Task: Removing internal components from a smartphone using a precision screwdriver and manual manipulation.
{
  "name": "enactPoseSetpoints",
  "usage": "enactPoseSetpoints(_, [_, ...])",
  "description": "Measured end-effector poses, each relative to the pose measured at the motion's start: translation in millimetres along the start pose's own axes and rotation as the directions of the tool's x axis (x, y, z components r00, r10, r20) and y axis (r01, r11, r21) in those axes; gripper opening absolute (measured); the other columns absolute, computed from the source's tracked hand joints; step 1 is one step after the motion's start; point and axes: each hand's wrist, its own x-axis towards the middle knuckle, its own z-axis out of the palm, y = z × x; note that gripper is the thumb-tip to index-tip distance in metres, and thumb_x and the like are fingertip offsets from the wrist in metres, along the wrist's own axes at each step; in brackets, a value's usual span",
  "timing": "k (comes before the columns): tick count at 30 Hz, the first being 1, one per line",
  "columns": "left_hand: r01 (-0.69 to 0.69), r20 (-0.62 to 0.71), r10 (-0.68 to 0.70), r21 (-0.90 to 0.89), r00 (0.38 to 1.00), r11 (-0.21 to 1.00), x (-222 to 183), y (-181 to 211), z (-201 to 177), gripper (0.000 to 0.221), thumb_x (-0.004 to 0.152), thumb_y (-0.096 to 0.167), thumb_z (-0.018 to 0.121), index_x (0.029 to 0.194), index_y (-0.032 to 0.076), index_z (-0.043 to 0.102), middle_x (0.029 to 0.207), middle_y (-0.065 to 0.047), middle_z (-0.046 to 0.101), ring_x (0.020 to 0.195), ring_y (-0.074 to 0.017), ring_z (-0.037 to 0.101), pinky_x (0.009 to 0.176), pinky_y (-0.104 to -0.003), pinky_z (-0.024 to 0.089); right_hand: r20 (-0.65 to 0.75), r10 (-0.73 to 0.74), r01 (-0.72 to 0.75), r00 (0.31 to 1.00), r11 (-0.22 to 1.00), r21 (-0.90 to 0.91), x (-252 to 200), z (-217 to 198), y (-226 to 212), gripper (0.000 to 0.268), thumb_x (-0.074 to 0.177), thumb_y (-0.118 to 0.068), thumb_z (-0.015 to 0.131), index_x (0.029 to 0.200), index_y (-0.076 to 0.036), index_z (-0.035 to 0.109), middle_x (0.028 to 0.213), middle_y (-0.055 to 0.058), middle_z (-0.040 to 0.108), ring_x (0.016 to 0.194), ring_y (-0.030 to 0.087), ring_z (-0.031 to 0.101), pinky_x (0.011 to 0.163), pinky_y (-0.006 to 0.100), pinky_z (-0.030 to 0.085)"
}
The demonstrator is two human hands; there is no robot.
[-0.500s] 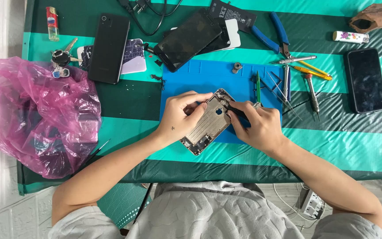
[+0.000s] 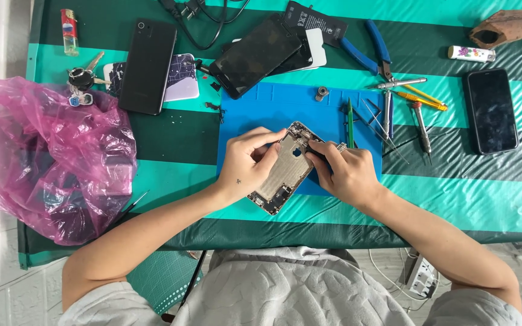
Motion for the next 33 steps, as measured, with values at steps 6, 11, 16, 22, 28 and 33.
enactPoseSetpoints(6, [-0.02, -0.022, 0.02, -0.016, 1.0, 1.0, -0.5, -0.8, 1.0, 0.031, 0.096, -0.007, 0.061, 0.12, 0.003, 0.077, 0.08, -0.01, 0.072, 0.049, -0.009, 0.059, 0.036, -0.024, 0.039, -0.003, 0.071, -0.07, 0.997, 0.99, 0.123, -3.9, 6.6, 8.7, 0.019, 0.097, -0.007, 0.072, 0.114, 0.001, 0.074, 0.045, 0.004, 0.048, 0.031, 0.018, 0.051, 0.039, 0.026, 0.045])
enactPoseSetpoints(11, [-0.026, -0.026, 0.025, -0.006, 0.999, 1.0, 0.2, -1.0, 0.9, 0.032, 0.096, -0.007, 0.06, 0.122, 0.004, 0.077, 0.082, -0.011, 0.073, 0.049, -0.0112, 0.062, 0.037, -0.024, 0.041, 0.004, 0.126, -0.126, 0.992, 0.983, 0.137, -1.9, 4.6, 7.0, 0.018, 0.098, -0.009, 0.073, 0.113, 0.0, 0.074, 0.043, 0.003, 0.045, 0.028, 0.014, 0.042, 0.036, 0.023, 0.038])
enactPoseSetpoints(16, [-0.007, -0.043, 0.007, -0.011, 0.999, 1.0, 2.5, -3.0, 1.3, 0.032, 0.094, -0.005, 0.064, 0.119, 0.008, 0.079, 0.086, -0.01, 0.076, 0.05, -0.0113, 0.064, 0.036, -0.024, 0.043, 0.007, 0.099, -0.099, 0.995, 0.99, 0.095, 10.1, -5.8, 6.0, 0.019, 0.097, -0.009, 0.074, 0.114, 0.0, 0.075, 0.043, 0.003, 0.047, 0.029, 0.013, 0.042, 0.035, 0.022, 0.037])
enactPoseSetpoints(22, [0.046, -0.058, -0.047, -0.022, 0.997, 0.999, 3.0, 7.1, -1.7, 0.028, 0.092, -0.002, 0.069, 0.116, 0.008, 0.08, 0.076, -0.009, 0.076, 0.048, -0.0095, 0.064, 0.035, -0.023, 0.042, -0.008, 0.126, -0.124, 0.992, 0.988, 0.094, 7.1, -14.3, 7.2, 0.017, 0.096, -0.01, 0.077, 0.111, -0.004, 0.076, 0.045, 0.003, 0.049, 0.031, 0.015, 0.042, 0.039, 0.022, 0.037])
enactPoseSetpoints(28, [0.057, -0.058, -0.057, 0.002, 0.997, 0.998, 4.7, 8.3, -2.7, 0.021, 0.093, 0.002, 0.071, 0.11, 0.009, 0.081, 0.064, -0.005, 0.071, 0.045, -0.0096, 0.064, 0.036, -0.021, 0.042, -0.065, 0.209, -0.207, 0.976, 0.978, 0.028, -13.5, -14.2, 30.2, 0.017, 0.094, -0.014, 0.082, 0.111, -0.01, 0.078, 0.051, -0.001, 0.055, 0.034, 0.016, 0.045, 0.04, 0.023, 0.04])
enactPoseSetpoints(33, [-0.018, -0.043, 0.019, 0.019, 0.999, 1.0, 4.9, 11.0, -2.3, 0.02, 0.093, -0.002, 0.068, 0.108, 0.005, 0.08, 0.079, -0.012, 0.077, 0.044, -0.0153, 0.065, 0.035, -0.025, 0.042, -0.061, 0.322, -0.288, 0.945, 0.905, 0.313, 2.2, -19.7, 21.2, 0.011, 0.1, -0.004, 0.074, 0.111, -0.003, 0.074, 0.054, 0.007, 0.054, 0.04, 0.018, 0.047, 0.046, 0.027, 0.039])
